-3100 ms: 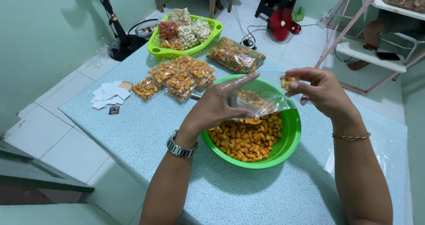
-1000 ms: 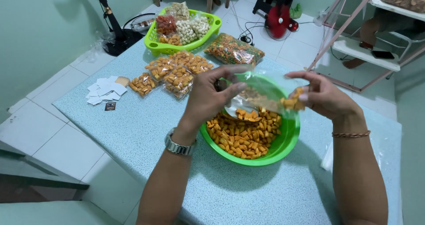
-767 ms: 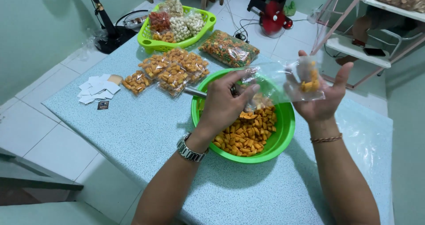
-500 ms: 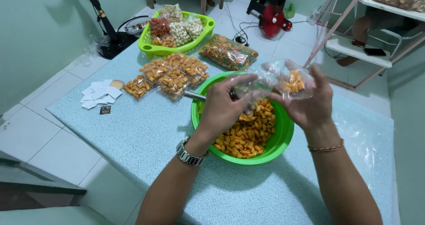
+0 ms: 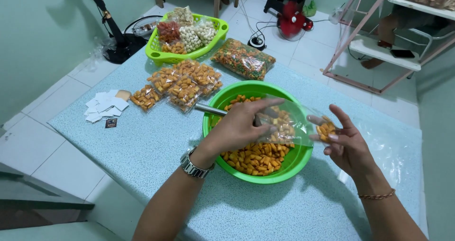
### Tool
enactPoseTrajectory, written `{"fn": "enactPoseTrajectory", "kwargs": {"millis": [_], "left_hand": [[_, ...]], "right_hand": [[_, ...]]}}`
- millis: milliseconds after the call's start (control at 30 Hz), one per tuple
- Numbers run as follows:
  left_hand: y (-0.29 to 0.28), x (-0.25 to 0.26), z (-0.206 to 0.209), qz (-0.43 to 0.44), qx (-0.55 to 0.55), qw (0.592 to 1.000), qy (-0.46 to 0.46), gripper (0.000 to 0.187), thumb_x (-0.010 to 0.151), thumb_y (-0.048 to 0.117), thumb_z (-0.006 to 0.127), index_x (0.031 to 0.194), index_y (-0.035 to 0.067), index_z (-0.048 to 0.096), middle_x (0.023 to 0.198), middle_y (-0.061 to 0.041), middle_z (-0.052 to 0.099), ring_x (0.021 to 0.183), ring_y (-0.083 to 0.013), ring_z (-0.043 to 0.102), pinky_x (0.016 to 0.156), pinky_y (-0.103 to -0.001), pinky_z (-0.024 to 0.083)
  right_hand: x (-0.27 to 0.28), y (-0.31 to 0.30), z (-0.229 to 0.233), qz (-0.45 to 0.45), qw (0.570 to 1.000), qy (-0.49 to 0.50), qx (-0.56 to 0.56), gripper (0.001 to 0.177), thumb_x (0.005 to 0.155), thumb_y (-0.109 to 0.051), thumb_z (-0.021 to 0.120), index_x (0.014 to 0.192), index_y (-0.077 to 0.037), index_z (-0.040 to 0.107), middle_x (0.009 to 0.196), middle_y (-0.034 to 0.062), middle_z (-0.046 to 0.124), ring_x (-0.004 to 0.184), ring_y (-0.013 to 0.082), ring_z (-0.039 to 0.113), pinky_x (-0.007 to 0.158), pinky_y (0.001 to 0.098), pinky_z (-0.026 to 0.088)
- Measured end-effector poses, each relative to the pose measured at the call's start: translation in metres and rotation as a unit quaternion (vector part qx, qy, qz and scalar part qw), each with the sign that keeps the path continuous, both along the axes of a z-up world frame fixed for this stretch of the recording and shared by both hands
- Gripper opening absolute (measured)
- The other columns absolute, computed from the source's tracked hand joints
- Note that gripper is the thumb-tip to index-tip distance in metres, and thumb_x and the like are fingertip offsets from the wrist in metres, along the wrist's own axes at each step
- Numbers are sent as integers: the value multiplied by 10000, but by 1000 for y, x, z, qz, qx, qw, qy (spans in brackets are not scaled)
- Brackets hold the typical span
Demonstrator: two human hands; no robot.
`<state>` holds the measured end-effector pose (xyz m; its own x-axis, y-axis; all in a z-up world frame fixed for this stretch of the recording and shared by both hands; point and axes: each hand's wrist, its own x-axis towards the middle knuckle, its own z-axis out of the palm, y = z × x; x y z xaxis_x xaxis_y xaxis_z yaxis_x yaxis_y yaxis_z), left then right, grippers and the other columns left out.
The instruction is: Packing small orange snacks into plastic bags, including placing a small paper slip inside each bag.
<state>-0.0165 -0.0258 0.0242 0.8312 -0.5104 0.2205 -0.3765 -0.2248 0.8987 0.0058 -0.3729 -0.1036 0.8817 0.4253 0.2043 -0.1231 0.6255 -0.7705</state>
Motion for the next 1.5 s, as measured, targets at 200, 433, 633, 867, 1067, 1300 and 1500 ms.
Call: {"fn": "enactPoseTrajectory", "kwargs": {"millis": [200,433,633,867,1067,1300,1500], "left_hand": [[6,-1,-20,10,-19,1000,-3,593,898,85,691,1466,64,521,1207,-314,677,663,-256,725,579,-381,600],[11,1,-22,38,-51,998,-23,393,938,94,686,1330,115,674,1052,-246,745,632,-225,720,506,-314,543],[50,12,-16,168,368,886,-229,558,848,138,756,1384,165,603,1320,-87,652,1032,-378,616,827,-514,502],[42,20,-29,124,490,844,-180,233,888,-19,675,1066,129,702,1015,-64,739,1169,-363,554,1056,-601,297],[41,28,-43,137,501,833,-192,79,881,163,796,954,148,768,885,-39,748,853,-292,673,1065,-504,393],[85,3,-26,194,474,838,-190,211,912,101,686,1105,170,739,921,-53,722,844,-308,654,863,-483,455],[112,-24,-17,228,464,840,-162,146,908,197,674,1042,224,724,883,-18,671,784,-380,616,804,-513,429]], "right_hand": [[-4,5,-15,-79,994,-17,-69,735,862,27,636,1551,-66,398,1417,300,466,944,336,750,678,326,717],[0,-14,-39,-70,996,-7,-48,722,841,34,660,1516,-70,429,1349,233,480,878,341,772,616,312,719],[-14,8,-15,-92,990,28,-105,701,811,22,707,1468,-123,509,1629,197,325,662,140,710,536,155,652],[-17,3,-27,-94,991,31,-93,773,816,25,690,1531,-128,440,1577,193,374,626,150,740,513,160,661],[-19,-1,-31,-73,994,47,-72,730,845,14,690,1520,-115,445,1626,210,283,749,235,763,545,184,679],[-20,4,-26,-49,997,43,-31,691,877,32,661,1517,-99,438,1638,202,274,831,238,753,595,200,686],[-23,5,-23,-60,996,41,-54,683,880,-1,668,1516,-120,448,1637,187,294,780,208,754,580,180,672]]}}
